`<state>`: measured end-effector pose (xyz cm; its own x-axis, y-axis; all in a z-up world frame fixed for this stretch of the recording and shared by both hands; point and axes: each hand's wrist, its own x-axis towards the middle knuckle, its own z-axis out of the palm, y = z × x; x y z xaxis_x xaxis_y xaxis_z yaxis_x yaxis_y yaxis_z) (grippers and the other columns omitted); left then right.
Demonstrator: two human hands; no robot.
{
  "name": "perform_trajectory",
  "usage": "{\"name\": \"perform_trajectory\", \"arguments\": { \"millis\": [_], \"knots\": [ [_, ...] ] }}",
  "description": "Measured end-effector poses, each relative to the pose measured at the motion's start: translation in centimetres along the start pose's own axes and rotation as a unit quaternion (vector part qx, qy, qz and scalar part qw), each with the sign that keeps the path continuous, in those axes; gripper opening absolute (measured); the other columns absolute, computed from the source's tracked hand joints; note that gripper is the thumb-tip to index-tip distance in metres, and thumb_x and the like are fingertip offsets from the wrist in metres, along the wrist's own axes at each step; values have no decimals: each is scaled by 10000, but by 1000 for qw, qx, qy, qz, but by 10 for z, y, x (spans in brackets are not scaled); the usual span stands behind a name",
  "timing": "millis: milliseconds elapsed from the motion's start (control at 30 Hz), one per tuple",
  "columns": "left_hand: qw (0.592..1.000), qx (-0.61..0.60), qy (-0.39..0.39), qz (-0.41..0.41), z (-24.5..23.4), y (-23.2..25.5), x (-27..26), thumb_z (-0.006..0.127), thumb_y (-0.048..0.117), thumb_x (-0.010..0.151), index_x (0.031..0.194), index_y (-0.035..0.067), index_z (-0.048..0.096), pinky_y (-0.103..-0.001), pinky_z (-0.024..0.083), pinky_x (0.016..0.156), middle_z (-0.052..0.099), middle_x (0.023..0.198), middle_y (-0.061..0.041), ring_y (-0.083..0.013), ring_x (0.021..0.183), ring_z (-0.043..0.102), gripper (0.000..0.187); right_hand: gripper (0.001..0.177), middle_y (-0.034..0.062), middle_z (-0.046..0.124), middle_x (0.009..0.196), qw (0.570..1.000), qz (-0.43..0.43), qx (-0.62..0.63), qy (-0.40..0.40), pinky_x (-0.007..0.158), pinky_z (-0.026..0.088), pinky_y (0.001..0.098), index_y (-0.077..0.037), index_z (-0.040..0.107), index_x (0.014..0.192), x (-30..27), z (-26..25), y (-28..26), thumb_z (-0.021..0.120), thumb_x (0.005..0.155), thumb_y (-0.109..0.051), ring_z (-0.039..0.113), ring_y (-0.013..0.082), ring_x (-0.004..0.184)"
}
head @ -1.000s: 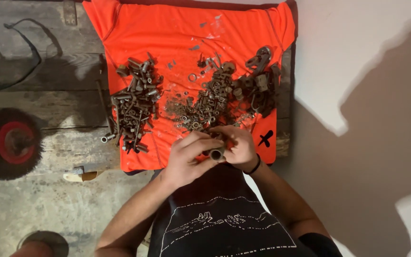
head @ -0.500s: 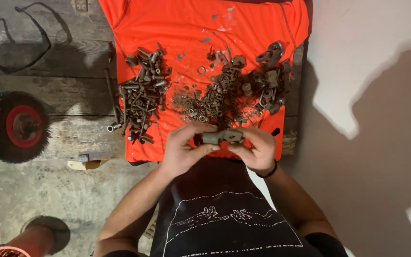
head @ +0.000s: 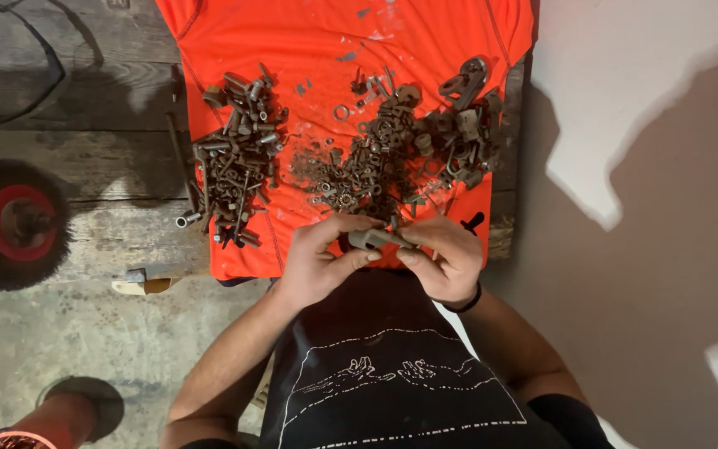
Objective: The person sorts a large pile of rusty metal hardware, including bolts, nuts, and washers, on a red cloth. They pick up individual pieces, inspect them, and occasionally move to a grinding machine to clean or deburr a specific part before returning to the sorting task.
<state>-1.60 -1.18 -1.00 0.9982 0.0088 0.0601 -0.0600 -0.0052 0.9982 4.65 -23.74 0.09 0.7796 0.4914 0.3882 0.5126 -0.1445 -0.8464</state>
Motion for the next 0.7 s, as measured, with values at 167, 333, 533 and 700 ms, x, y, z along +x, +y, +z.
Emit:
{"name": "perform_trajectory", "arguments": {
  "millis": [167, 333, 533, 700],
  "knots": [
    [1000, -3, -8, -4, 4, -9, -2, 846, 143, 854, 1204, 17, 692, -301, 603, 871, 777, 1107, -95, -173, 994, 772, 402, 256, 151, 731, 1003, 1000, 4, -2, -5, 722, 567, 290, 23, 708, 1099, 1, 0, -2, 814, 876, -45, 727, 213, 839],
    [1000, 0, -10, -5, 4, -10, -1, 840, 142, 860, 1216, 16, 689, -301, 605, 879, 779, 1124, -104, -181, 1006, 775, 407, 256, 158, 732, 1013, 1000, -1, 5, -9, 730, 584, 290, 25, 706, 1101, 4, 0, -3, 816, 880, -44, 734, 213, 847],
    [999, 28, -17, 43, 1, 1, 2, 817, 165, 882, 1289, 23, 664, -321, 585, 839, 753, 1098, -125, -219, 952, 747, 458, 256, 160, 732, 1027, 1000, -3, 5, -16, 743, 587, 300, 27, 697, 1114, 8, -3, -2, 801, 892, -48, 734, 218, 858],
    [997, 46, -25, 60, 0, 5, -1, 775, 223, 934, 1361, 57, 645, -319, 573, 780, 726, 1022, -102, -219, 868, 732, 476, 339, 103, 719, 1007, 997, 12, 54, -57, 724, 560, 275, 3, 664, 1249, 13, -17, 9, 762, 955, -135, 696, 160, 826]
  ]
}}
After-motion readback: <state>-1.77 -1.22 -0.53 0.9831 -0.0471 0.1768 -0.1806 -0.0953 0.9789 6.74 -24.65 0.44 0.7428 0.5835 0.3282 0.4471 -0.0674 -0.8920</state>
